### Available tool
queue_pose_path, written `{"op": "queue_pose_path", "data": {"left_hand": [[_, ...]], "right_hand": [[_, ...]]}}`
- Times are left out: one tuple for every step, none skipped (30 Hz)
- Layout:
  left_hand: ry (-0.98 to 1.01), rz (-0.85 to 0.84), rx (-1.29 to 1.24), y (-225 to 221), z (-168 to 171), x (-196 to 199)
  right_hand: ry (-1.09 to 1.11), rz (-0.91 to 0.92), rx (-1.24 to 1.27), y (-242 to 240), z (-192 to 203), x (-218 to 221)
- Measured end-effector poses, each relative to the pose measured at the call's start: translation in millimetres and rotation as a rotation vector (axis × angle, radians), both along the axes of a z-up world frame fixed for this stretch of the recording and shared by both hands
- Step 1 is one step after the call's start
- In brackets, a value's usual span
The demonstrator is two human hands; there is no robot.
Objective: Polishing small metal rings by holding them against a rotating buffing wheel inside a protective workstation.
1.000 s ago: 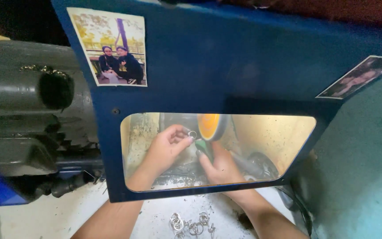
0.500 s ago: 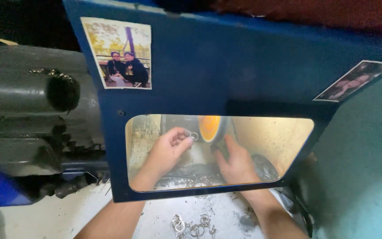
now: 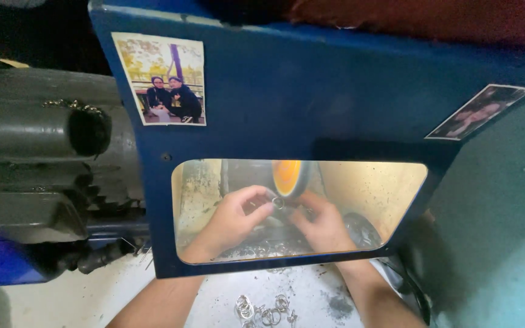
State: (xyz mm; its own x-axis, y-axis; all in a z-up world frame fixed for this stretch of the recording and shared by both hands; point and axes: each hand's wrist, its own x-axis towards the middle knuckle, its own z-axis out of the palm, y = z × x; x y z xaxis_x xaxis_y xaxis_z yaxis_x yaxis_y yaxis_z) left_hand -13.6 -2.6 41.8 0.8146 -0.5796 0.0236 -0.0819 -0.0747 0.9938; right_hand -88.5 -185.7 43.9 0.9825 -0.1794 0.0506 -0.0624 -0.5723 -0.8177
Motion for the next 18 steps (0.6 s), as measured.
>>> {"op": "queue_pose_path", "data": {"left_hand": [[-0.001,0.0,-0.001,-0.8,-0.6,-0.4],[-0.01,0.002,-0.003,-1.6,-1.7,-1.4],[-0.019,0.004,-0.006,-2.2,-2.9,-2.3],[-0.018,0.004,-0.006,-3.7,-3.8,-2.6],[-0.038,0.021,-0.003,-4.9,-4.7,-2.9],[-0.057,0.04,0.0,-5.4,-5.9,-3.3],[-0.055,0.042,0.001,-8.6,-9.9,-4.2],[-0.05,0.063,0.007,-11.4,-13.6,-4.8],[-0.045,0.083,0.014,-14.1,-17.2,-5.5],[-0.045,0.087,0.012,-14.0,-15.1,-6.7],[-0.032,0.106,-0.009,-14.1,-13.0,-8.0],[-0.018,0.122,-0.03,-15.1,-11.2,-9.8],[-0.017,0.123,-0.033,-14.5,-13.1,-9.2],[-0.022,0.15,-0.035,-14.2,-14.9,-8.6],[-0.026,0.176,-0.036,-13.9,-16.8,-8.0],[-0.026,0.177,-0.037,-14.8,-17.0,-8.3],[-0.045,0.176,-0.048,-15.2,-17.2,-8.6],[-0.063,0.18,-0.058,-14.0,-17.4,-8.7]], "right_hand": [[-0.001,0.0,-0.001,-0.9,-1.3,-1.1],[0.028,-0.033,0.083,-1.6,-3.0,-2.7],[0.058,-0.066,0.166,-2.3,-4.9,-4.2],[0.058,-0.065,0.166,-0.2,-4.8,-5.1],[0.064,-0.086,0.197,2.1,-4.8,-5.9],[0.071,-0.105,0.228,5.0,-5.1,-6.5],[0.072,-0.103,0.229,5.9,-4.8,-6.8],[0.088,-0.121,0.245,7.2,-4.2,-6.7],[0.105,-0.138,0.262,8.6,-3.6,-6.7],[0.105,-0.135,0.26,13.7,3.1,-5.8],[0.127,-0.158,0.265,18.8,9.7,-4.9],[0.149,-0.184,0.27,23.1,16.3,-4.9],[0.15,-0.183,0.267,22.9,9.2,-1.3],[0.14,-0.212,0.401,22.4,2.2,1.9],[0.129,-0.241,0.536,21.9,-4.8,5.2],[0.129,-0.24,0.534,21.7,-5.6,4.9],[0.1,-0.26,0.601,21.9,-6.5,4.8],[0.074,-0.276,0.669,23.5,-7.6,5.4]]}}
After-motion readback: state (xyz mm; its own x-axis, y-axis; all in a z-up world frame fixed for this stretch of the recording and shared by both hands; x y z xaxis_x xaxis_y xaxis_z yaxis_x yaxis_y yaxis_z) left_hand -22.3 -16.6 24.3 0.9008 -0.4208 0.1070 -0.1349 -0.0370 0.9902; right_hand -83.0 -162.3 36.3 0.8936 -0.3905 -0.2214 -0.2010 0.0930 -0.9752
